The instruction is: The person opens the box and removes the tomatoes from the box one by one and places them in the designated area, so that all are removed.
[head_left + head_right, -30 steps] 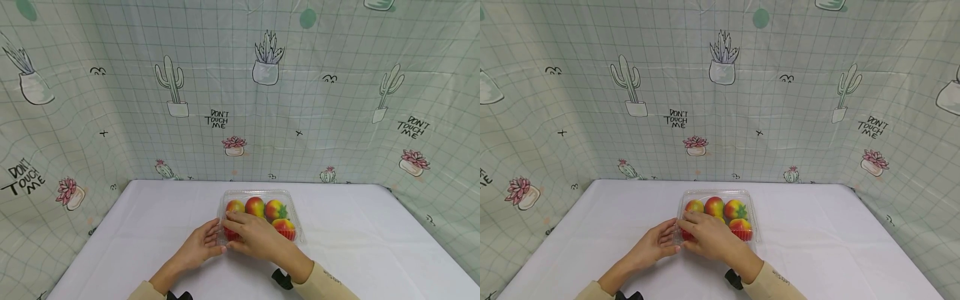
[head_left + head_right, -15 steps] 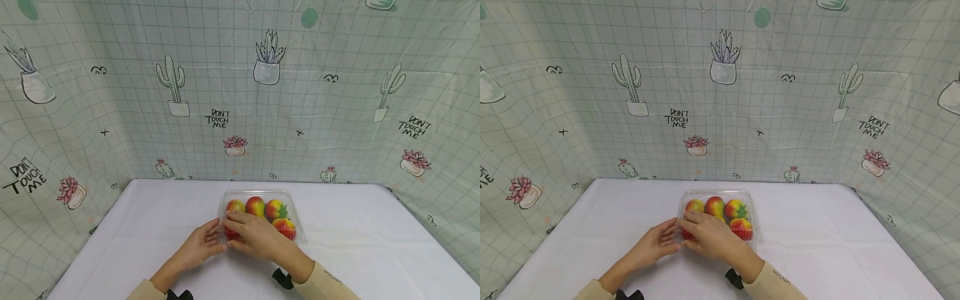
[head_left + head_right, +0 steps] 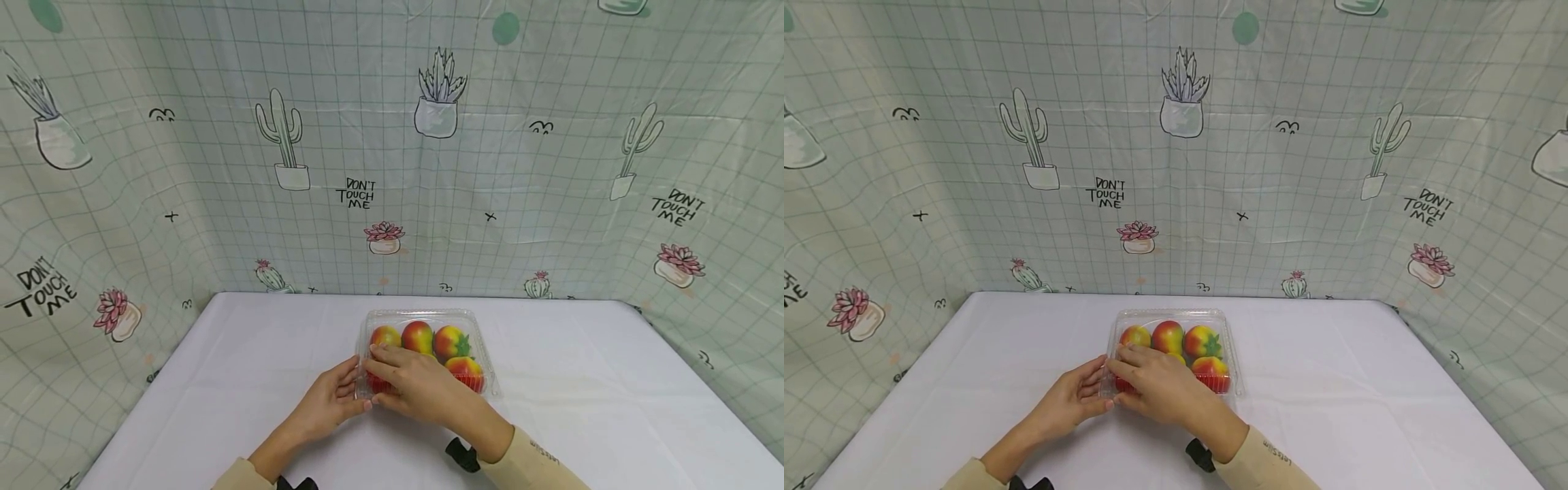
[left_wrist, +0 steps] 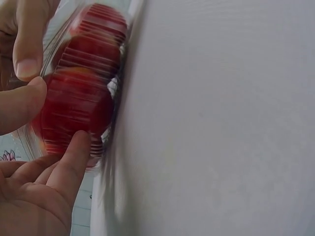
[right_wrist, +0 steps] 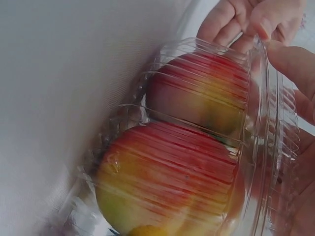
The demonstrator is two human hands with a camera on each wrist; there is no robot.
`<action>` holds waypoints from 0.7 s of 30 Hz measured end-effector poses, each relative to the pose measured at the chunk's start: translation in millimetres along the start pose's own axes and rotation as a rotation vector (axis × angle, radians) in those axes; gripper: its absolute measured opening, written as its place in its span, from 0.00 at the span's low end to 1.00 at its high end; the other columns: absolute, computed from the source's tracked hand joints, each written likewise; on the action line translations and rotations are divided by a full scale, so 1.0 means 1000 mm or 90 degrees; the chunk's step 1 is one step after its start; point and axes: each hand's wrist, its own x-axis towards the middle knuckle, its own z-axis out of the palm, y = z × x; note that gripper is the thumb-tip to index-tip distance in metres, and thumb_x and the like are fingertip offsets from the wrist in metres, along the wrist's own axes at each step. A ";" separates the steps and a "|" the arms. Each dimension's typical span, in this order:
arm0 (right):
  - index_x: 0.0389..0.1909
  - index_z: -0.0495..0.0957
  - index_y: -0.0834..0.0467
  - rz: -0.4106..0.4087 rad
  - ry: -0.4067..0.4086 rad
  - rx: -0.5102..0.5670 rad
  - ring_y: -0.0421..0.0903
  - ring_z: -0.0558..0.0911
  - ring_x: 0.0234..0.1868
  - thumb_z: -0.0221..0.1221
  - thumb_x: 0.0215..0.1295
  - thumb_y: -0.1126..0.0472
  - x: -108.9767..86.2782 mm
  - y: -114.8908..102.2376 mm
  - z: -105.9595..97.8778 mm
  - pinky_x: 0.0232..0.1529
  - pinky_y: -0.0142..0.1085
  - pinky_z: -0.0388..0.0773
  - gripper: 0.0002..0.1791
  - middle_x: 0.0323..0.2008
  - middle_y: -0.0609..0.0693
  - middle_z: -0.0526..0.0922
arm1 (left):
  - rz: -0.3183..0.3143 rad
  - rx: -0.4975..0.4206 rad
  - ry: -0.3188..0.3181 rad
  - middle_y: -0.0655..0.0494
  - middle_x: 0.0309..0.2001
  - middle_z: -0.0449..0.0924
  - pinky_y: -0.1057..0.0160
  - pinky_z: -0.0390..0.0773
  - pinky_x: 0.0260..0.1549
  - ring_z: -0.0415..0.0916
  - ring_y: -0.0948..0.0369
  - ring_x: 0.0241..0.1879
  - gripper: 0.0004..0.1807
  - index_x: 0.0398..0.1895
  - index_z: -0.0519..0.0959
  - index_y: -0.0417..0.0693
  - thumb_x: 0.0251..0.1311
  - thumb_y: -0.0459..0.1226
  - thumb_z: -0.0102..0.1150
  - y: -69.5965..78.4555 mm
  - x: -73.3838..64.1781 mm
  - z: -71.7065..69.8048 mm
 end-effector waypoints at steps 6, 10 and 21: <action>0.63 0.73 0.52 0.000 0.000 0.002 0.46 0.71 0.64 0.63 0.61 0.46 0.000 0.000 -0.001 0.58 0.40 0.74 0.30 0.63 0.53 0.73 | 0.004 -0.008 0.003 0.24 0.65 0.56 0.49 0.70 0.58 0.60 0.36 0.63 0.45 0.69 0.48 0.23 0.58 0.34 0.65 0.003 -0.001 0.001; 0.63 0.74 0.53 0.004 -0.001 0.011 0.46 0.70 0.64 0.63 0.62 0.46 0.000 -0.001 -0.001 0.59 0.40 0.73 0.29 0.63 0.53 0.73 | 0.002 -0.010 0.008 0.24 0.66 0.55 0.49 0.70 0.58 0.60 0.36 0.63 0.45 0.69 0.48 0.23 0.57 0.32 0.66 0.003 -0.001 0.001; 0.62 0.74 0.52 0.016 -0.005 0.031 0.46 0.71 0.64 0.64 0.61 0.46 0.000 -0.001 -0.003 0.59 0.41 0.73 0.30 0.63 0.53 0.73 | -0.018 -0.002 0.003 0.24 0.66 0.56 0.48 0.70 0.58 0.60 0.35 0.63 0.46 0.69 0.49 0.23 0.56 0.34 0.67 0.004 -0.001 0.000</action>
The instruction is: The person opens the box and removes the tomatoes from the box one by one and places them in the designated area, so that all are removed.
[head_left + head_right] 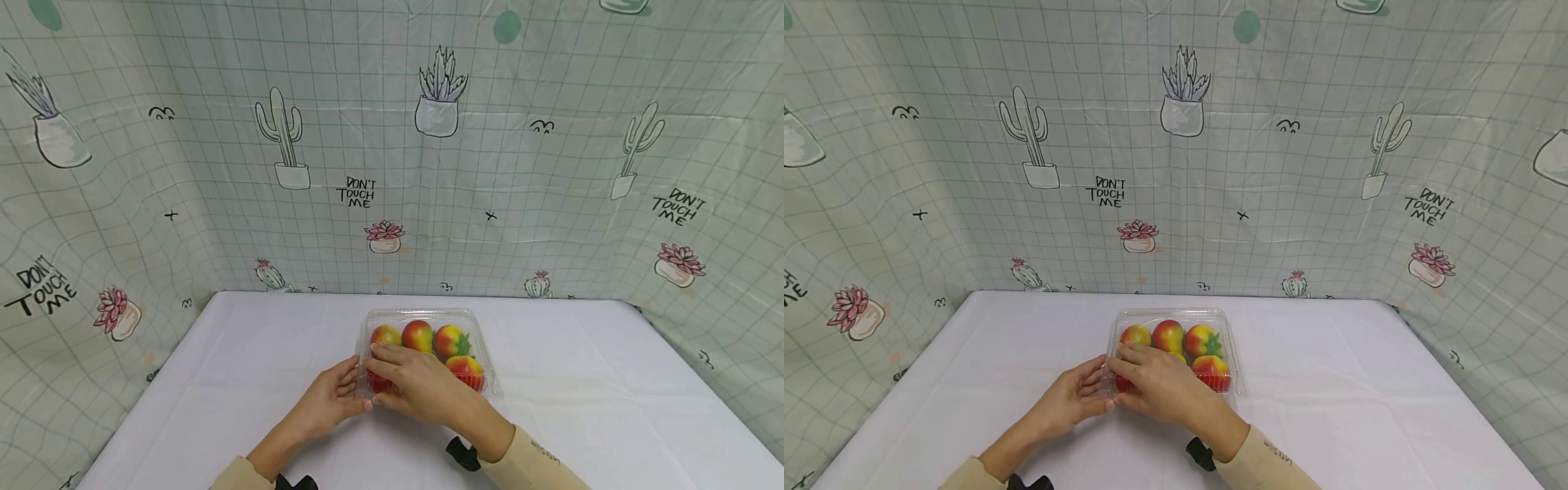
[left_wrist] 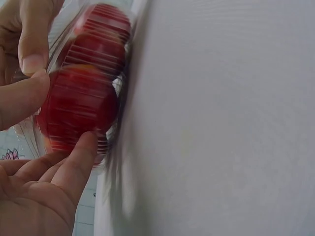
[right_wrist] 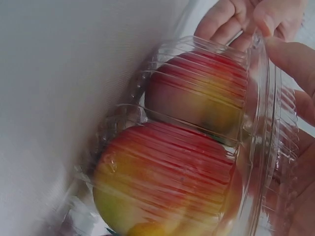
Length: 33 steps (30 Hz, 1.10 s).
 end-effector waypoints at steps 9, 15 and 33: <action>0.63 0.73 0.50 0.018 -0.003 -0.017 0.47 0.70 0.65 0.64 0.59 0.43 -0.001 -0.001 -0.002 0.60 0.43 0.72 0.32 0.64 0.51 0.72 | -0.004 0.009 -0.007 0.25 0.65 0.57 0.51 0.72 0.57 0.61 0.36 0.63 0.47 0.70 0.50 0.25 0.56 0.38 0.68 -0.003 0.001 -0.003; 0.64 0.72 0.49 0.026 -0.006 -0.027 0.47 0.69 0.65 0.63 0.58 0.41 -0.002 -0.002 -0.003 0.61 0.45 0.72 0.34 0.65 0.50 0.71 | -0.010 0.003 -0.004 0.26 0.65 0.58 0.53 0.72 0.57 0.62 0.37 0.63 0.48 0.70 0.49 0.25 0.55 0.37 0.68 -0.002 0.001 -0.003; 0.64 0.71 0.49 0.038 -0.003 -0.015 0.46 0.70 0.64 0.62 0.58 0.39 -0.003 0.001 -0.011 0.62 0.45 0.71 0.34 0.63 0.49 0.73 | 0.000 -0.010 -0.007 0.32 0.69 0.57 0.52 0.70 0.59 0.61 0.40 0.65 0.49 0.72 0.49 0.30 0.54 0.36 0.69 0.004 -0.001 -0.005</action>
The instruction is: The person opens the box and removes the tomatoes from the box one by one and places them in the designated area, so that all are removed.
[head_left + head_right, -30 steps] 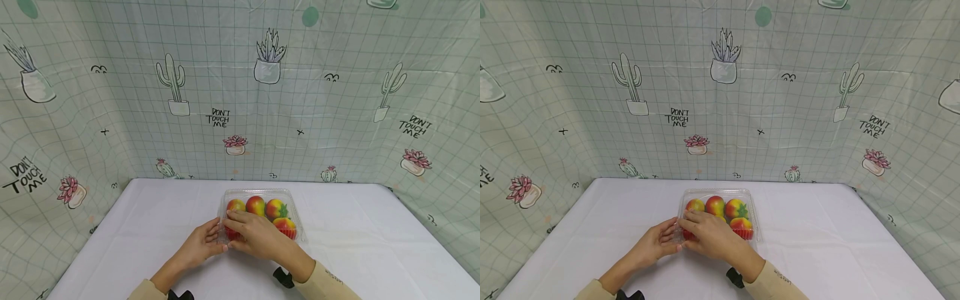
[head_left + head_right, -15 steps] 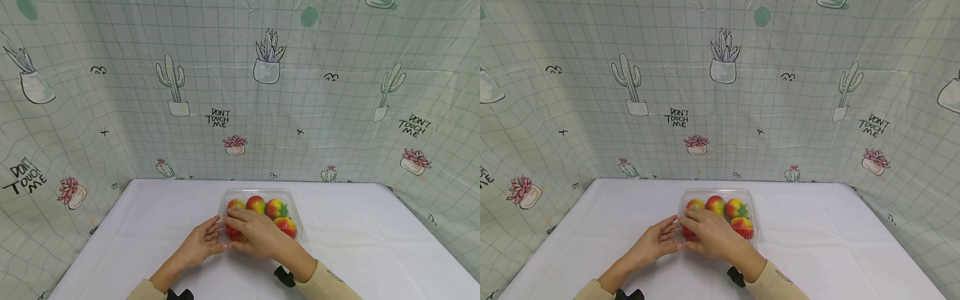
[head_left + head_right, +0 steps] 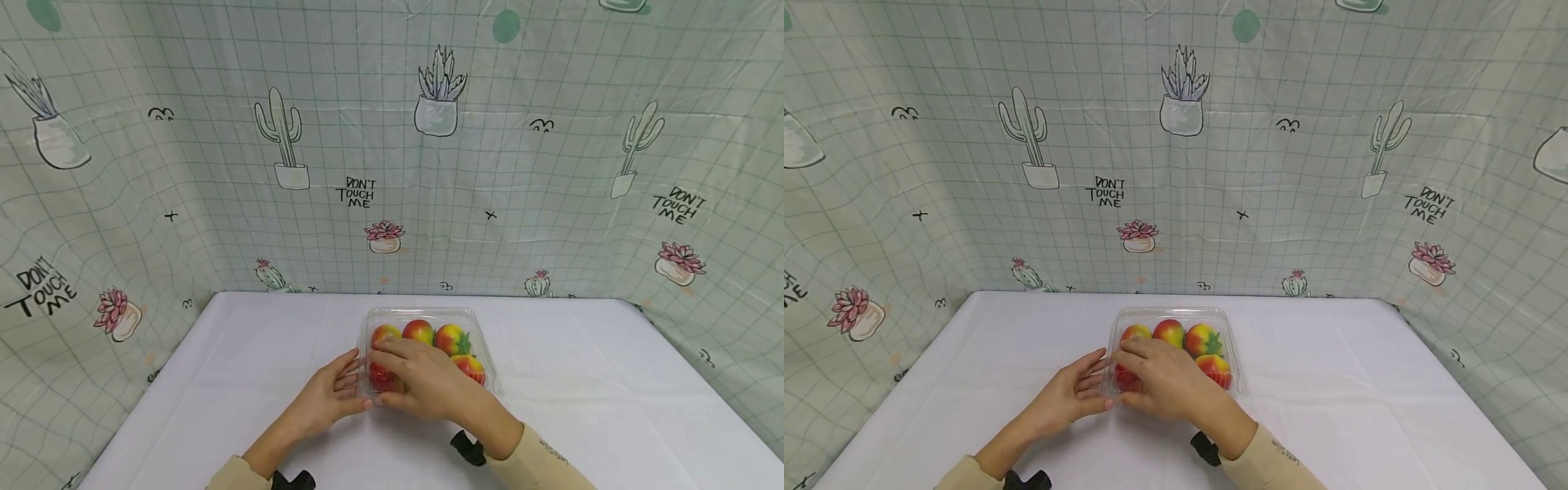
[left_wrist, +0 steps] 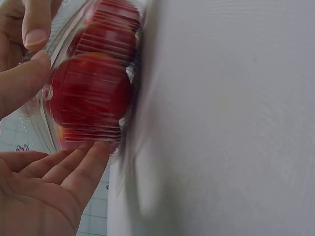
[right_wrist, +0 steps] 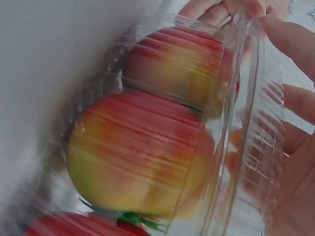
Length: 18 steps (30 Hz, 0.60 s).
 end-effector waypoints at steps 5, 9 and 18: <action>0.63 0.72 0.49 0.000 0.003 0.006 0.45 0.71 0.63 0.62 0.58 0.39 -0.001 0.002 -0.002 0.61 0.44 0.71 0.34 0.62 0.49 0.73 | 0.012 0.025 -0.007 0.33 0.70 0.55 0.53 0.70 0.60 0.60 0.41 0.66 0.50 0.72 0.48 0.31 0.54 0.37 0.69 0.000 0.000 -0.001; 0.63 0.72 0.49 -0.003 0.001 0.003 0.45 0.71 0.63 0.62 0.58 0.38 0.000 0.004 -0.002 0.61 0.44 0.71 0.34 0.62 0.48 0.73 | 0.022 0.081 0.016 0.37 0.71 0.53 0.53 0.69 0.60 0.57 0.43 0.68 0.50 0.72 0.51 0.34 0.52 0.40 0.71 0.001 -0.001 -0.002; 0.62 0.73 0.50 0.005 0.011 0.005 0.45 0.72 0.61 0.61 0.57 0.36 -0.004 0.009 -0.005 0.60 0.44 0.72 0.35 0.59 0.48 0.75 | 0.011 0.212 0.096 0.43 0.71 0.57 0.46 0.64 0.63 0.59 0.42 0.66 0.50 0.72 0.58 0.44 0.46 0.43 0.75 0.009 -0.003 0.000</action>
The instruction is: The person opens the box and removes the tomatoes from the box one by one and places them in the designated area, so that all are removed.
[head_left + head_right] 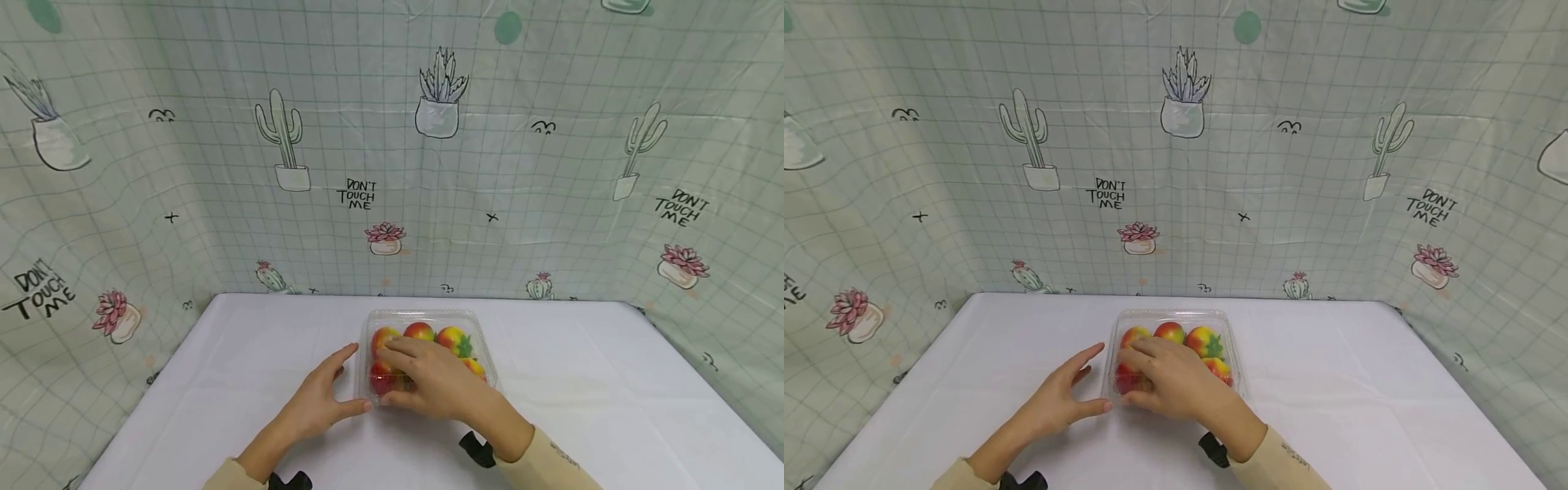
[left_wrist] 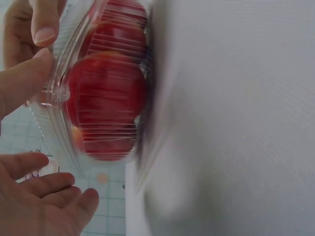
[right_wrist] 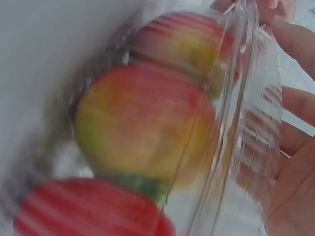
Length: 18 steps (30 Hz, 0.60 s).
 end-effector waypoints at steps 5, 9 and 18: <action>0.62 0.73 0.50 0.016 0.011 -0.016 0.45 0.72 0.61 0.62 0.57 0.37 -0.007 0.007 -0.005 0.62 0.45 0.70 0.34 0.59 0.47 0.75 | 0.019 0.056 0.023 0.48 0.72 0.56 0.41 0.57 0.66 0.50 0.49 0.72 0.50 0.71 0.61 0.46 0.44 0.43 0.76 0.008 0.000 0.001; 0.62 0.74 0.50 0.035 0.020 -0.020 0.46 0.73 0.60 0.63 0.57 0.38 -0.018 0.015 -0.008 0.61 0.45 0.71 0.34 0.60 0.47 0.74 | 0.060 0.088 0.012 0.50 0.73 0.53 0.39 0.57 0.65 0.45 0.51 0.73 0.49 0.71 0.61 0.47 0.44 0.43 0.76 0.014 0.003 0.003; 0.58 0.77 0.54 0.036 0.084 -0.024 0.52 0.73 0.61 0.67 0.53 0.41 -0.044 0.032 -0.013 0.59 0.48 0.73 0.33 0.58 0.52 0.76 | 0.176 0.136 -0.010 0.49 0.73 0.53 0.41 0.56 0.65 0.43 0.52 0.74 0.46 0.69 0.64 0.47 0.44 0.41 0.76 0.024 0.011 0.011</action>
